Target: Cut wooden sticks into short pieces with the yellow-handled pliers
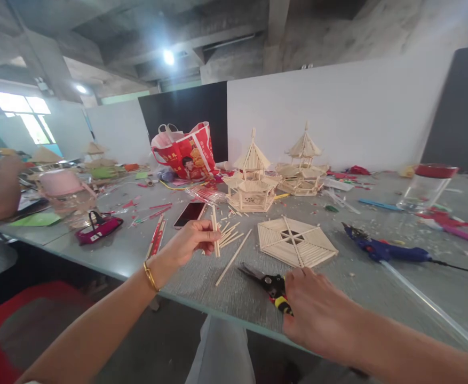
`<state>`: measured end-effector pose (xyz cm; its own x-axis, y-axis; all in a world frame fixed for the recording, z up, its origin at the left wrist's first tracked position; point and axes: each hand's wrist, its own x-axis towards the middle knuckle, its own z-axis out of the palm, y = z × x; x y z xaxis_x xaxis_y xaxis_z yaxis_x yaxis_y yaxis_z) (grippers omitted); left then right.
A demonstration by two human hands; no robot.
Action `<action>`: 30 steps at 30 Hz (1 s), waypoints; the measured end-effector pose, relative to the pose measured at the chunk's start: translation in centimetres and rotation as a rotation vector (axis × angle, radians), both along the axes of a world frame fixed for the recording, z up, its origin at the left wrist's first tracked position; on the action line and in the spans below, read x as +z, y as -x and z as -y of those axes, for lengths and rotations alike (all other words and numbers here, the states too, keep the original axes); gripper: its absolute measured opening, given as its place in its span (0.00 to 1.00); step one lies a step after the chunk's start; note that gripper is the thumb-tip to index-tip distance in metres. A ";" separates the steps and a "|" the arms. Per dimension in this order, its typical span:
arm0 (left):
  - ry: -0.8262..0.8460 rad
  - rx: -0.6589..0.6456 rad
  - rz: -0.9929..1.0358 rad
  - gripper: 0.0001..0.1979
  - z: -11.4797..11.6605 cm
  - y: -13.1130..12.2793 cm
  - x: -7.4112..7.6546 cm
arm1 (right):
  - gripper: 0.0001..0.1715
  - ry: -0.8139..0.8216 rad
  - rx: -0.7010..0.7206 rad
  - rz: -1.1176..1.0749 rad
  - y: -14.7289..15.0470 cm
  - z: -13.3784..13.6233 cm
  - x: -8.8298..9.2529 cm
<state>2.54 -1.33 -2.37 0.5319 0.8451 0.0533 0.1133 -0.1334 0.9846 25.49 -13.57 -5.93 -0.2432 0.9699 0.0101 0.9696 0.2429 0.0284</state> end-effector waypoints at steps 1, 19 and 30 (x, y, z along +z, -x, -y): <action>-0.012 -0.003 -0.008 0.11 0.0 0.1 -0.1 | 0.19 -0.002 -0.015 -0.018 -0.2 0.2 -0.5; -0.519 0.064 -0.519 0.14 3.2 -2.6 1.4 | 0.15 0.018 -0.152 -0.337 -0.5 -0.5 4.7; -0.598 0.045 -0.615 0.14 3.2 -2.9 1.7 | 0.20 0.085 -0.156 -0.342 -0.5 -0.6 4.6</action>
<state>5.46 -4.57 -0.64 0.5786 0.7882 0.2096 0.6219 -0.5926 0.5119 25.97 -12.94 -1.36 -0.0889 0.9959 -0.0173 0.9451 0.0789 -0.3170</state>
